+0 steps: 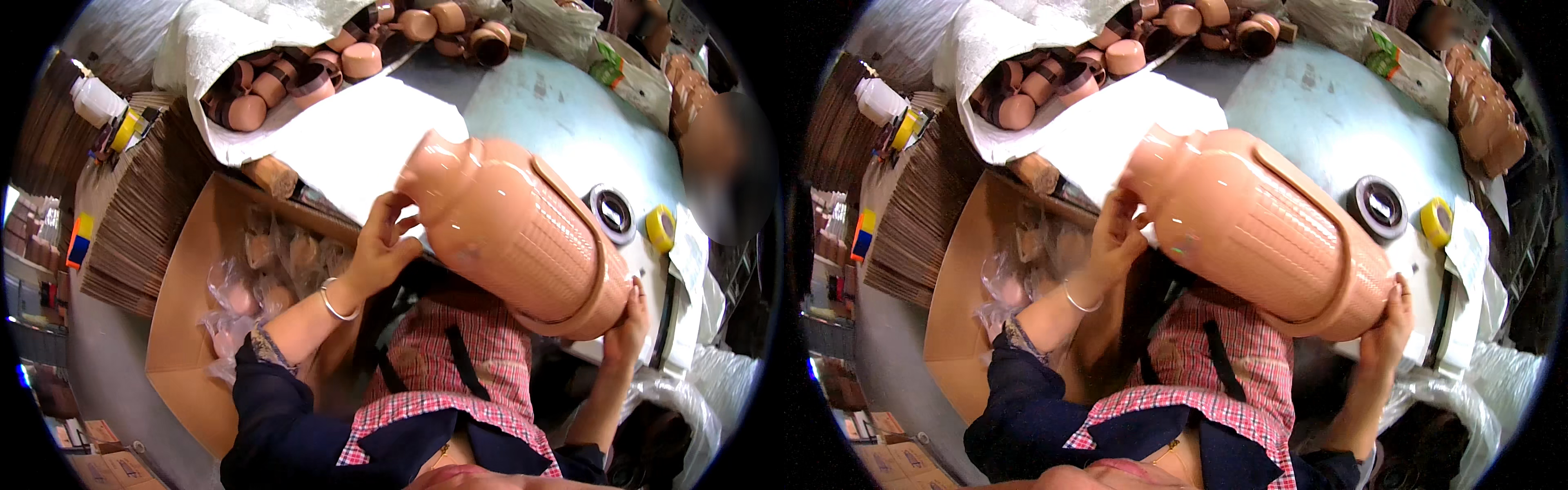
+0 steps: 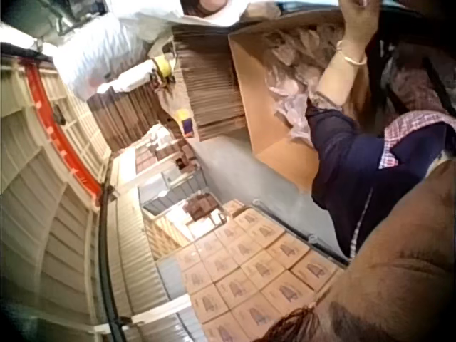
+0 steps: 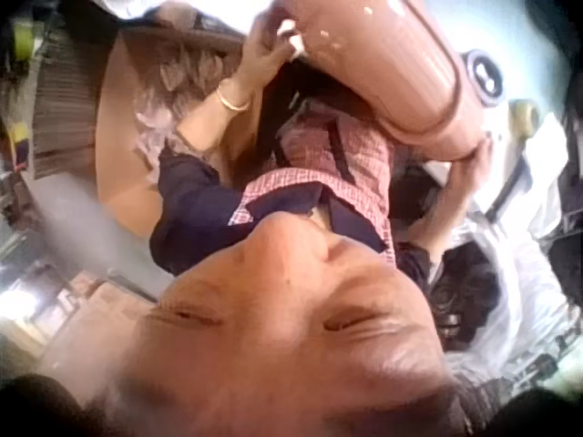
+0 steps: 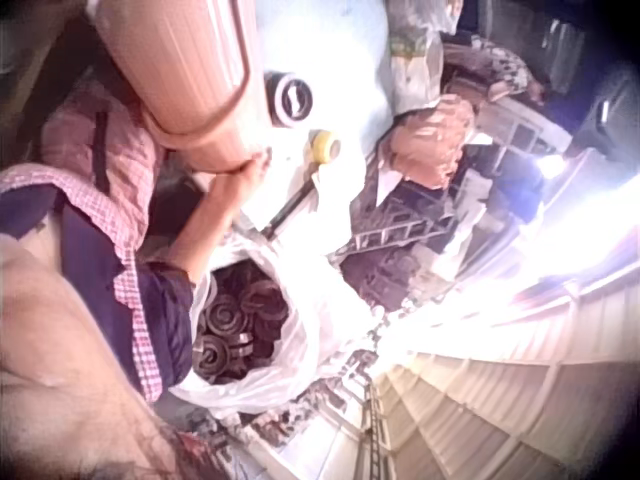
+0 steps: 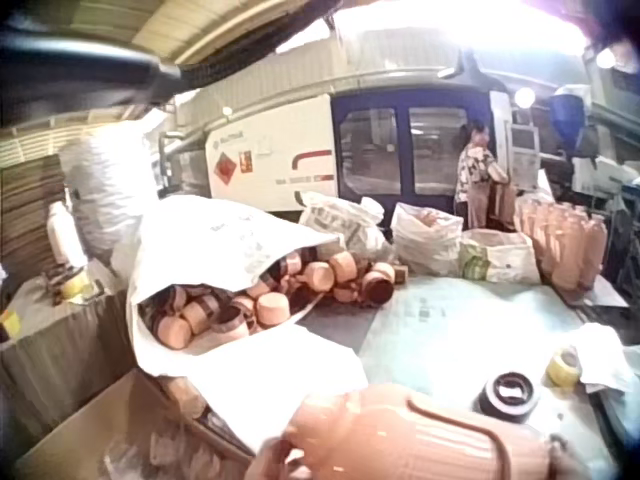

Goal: The person applies a label to a water jug, fits a top section onto the jugs, and places the assembled items into a plastic bag and then into a box.

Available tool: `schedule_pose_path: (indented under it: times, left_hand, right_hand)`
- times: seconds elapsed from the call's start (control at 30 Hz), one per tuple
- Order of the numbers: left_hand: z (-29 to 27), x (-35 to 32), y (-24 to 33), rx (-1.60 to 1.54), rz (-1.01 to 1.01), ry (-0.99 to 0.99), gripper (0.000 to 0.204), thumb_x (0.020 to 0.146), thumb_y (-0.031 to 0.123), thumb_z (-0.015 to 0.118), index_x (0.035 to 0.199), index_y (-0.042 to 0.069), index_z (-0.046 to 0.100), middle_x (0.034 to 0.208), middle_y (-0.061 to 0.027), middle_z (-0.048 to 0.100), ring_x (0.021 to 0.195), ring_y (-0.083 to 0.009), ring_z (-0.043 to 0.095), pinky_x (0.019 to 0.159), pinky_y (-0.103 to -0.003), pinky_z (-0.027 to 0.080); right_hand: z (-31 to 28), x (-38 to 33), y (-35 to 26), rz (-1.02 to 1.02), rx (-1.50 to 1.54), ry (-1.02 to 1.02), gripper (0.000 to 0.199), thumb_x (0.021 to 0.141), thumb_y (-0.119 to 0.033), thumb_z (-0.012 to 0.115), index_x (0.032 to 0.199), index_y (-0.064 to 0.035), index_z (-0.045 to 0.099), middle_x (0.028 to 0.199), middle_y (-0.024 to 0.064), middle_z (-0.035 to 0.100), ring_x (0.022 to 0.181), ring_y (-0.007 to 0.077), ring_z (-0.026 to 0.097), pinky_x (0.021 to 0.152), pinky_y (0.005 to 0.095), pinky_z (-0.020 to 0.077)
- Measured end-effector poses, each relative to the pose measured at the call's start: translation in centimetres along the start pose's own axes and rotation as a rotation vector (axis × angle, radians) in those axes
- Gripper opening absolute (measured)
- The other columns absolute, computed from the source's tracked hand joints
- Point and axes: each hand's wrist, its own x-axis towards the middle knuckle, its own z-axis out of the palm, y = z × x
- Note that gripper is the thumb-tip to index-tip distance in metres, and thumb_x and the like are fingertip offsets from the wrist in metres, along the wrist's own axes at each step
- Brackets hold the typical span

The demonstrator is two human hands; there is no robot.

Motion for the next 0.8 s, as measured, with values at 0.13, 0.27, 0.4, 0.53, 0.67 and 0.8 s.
schedule_pose_path:
  times: [0.13,0.27,0.4,0.53,0.67,0.8]
  left_hand:
    - [-9.7,9.5,-3.1,0.877,-0.038,0.256,0.018,0.080,0.005,0.060,0.097,-0.001,0.059,0.095,-0.0136,0.060,0.092,-0.0211,0.059,0.081,-0.032,0.046]
    - [-16.3,23.7,-8.0,1.416,0.512,0.115,0.031,0.076,0.011,0.063,0.103,-0.003,0.055,0.111,-0.0234,0.051,0.104,-0.0356,0.050,0.091,-0.040,0.040]
    - [-18.8,35.5,-12.9,1.715,0.024,0.493,0.073,0.066,0.046,0.069,0.116,0.000,0.042,0.119,-0.0283,0.043,0.114,-0.0436,0.038,0.096,-0.047,0.032]
    - [-20.9,39.9,-13.6,1.748,-0.367,0.708,0.092,0.055,0.058,0.071,0.120,0.001,0.039,0.124,-0.0235,0.042,0.117,-0.0384,0.039,0.094,-0.047,0.036]
    - [-22.9,37.6,-9.6,1.794,-0.514,0.462,0.083,0.061,0.047,0.068,0.125,0.003,0.038,0.127,-0.0221,0.042,0.120,-0.0387,0.037,0.094,-0.047,0.039]
    - [-25.9,29.8,-3.7,1.812,-0.661,0.557,0.088,0.061,0.045,0.067,0.131,0.005,0.032,0.131,-0.0239,0.036,0.125,-0.0390,0.031,0.102,-0.044,0.029]
  right_hand:
    - [0.6,7.4,-0.1,-0.175,-0.186,0.018,0.032,0.091,-0.012,0.048,0.119,0.0023,0.040,0.107,0.0142,0.055,0.095,0.0207,0.057,0.082,0.0320,0.0482]
    - [2.3,9.3,0.8,-0.039,-0.282,0.145,0.031,0.092,-0.013,0.047,0.118,0.0025,0.041,0.106,0.0127,0.057,0.096,0.0196,0.057,0.084,0.0313,0.0461]
    - [3.4,9.5,0.7,-0.038,-0.403,0.190,0.028,0.093,-0.014,0.046,0.116,0.0014,0.043,0.105,0.0113,0.057,0.095,0.0184,0.057,0.083,0.0302,0.0461]
    - [3.5,9.8,0.4,-0.032,-0.411,0.258,0.026,0.093,-0.015,0.045,0.114,0.0008,0.043,0.103,0.0116,0.057,0.093,0.0178,0.058,0.082,0.0292,0.0465]
    - [4.2,9.7,0.6,-0.019,-0.478,0.249,0.027,0.093,-0.015,0.044,0.114,0.0014,0.043,0.103,0.0116,0.057,0.092,0.0178,0.058,0.081,0.0286,0.0472]
    - [4.8,9.5,0.7,-0.066,-0.485,0.248,0.030,0.093,-0.018,0.045,0.113,0.0036,0.045,0.101,0.0107,0.058,0.090,0.0162,0.058,0.082,0.0274,0.0458]
